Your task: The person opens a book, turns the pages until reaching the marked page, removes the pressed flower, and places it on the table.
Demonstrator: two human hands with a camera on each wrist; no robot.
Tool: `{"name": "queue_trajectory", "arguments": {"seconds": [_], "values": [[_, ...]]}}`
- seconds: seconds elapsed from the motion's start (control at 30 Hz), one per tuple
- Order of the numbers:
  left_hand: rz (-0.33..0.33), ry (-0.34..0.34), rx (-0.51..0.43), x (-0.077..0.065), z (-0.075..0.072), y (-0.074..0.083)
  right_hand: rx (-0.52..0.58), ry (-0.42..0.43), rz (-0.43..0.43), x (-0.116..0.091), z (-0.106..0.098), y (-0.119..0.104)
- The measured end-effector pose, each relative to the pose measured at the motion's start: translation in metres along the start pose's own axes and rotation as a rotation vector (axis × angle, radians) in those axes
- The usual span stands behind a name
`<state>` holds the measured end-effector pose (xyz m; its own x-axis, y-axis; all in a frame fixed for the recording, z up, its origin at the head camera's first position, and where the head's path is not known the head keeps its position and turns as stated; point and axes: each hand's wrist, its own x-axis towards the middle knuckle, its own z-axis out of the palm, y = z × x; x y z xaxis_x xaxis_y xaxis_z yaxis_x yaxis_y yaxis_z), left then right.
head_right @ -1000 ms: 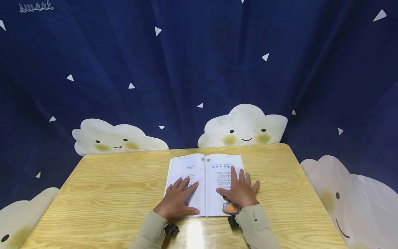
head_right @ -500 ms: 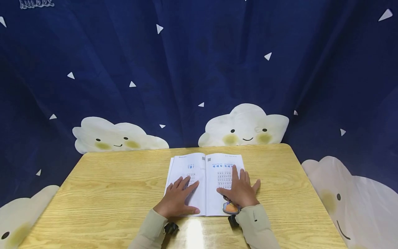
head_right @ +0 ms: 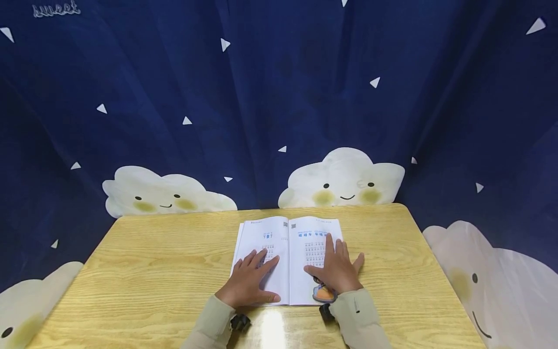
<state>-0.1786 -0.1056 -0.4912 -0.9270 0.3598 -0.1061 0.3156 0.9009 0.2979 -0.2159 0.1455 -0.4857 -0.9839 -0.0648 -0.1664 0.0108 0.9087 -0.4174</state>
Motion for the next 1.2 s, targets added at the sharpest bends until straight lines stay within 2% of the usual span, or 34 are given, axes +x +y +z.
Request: {"name": "queue_trajectory", "arguments": {"seconds": [0.73, 0.87, 1.0, 1.2], "values": [[0.013, 0.014, 0.015, 0.000, 0.001, -0.001, 0.083, 0.005, -0.038, 0.006, -0.003, -0.001], [0.013, 0.016, 0.022, 0.000, 0.001, -0.001, 0.158, 0.002, -0.093, 0.005, -0.005, 0.000], [0.016, 0.023, 0.030, 0.001, 0.001, -0.001, 0.280, -0.016, -0.163, 0.004, -0.007, 0.000], [0.022, 0.027, 0.038, 0.001, 0.002, -0.001, 0.381, -0.047, -0.174, 0.001, -0.013, -0.004]]}}
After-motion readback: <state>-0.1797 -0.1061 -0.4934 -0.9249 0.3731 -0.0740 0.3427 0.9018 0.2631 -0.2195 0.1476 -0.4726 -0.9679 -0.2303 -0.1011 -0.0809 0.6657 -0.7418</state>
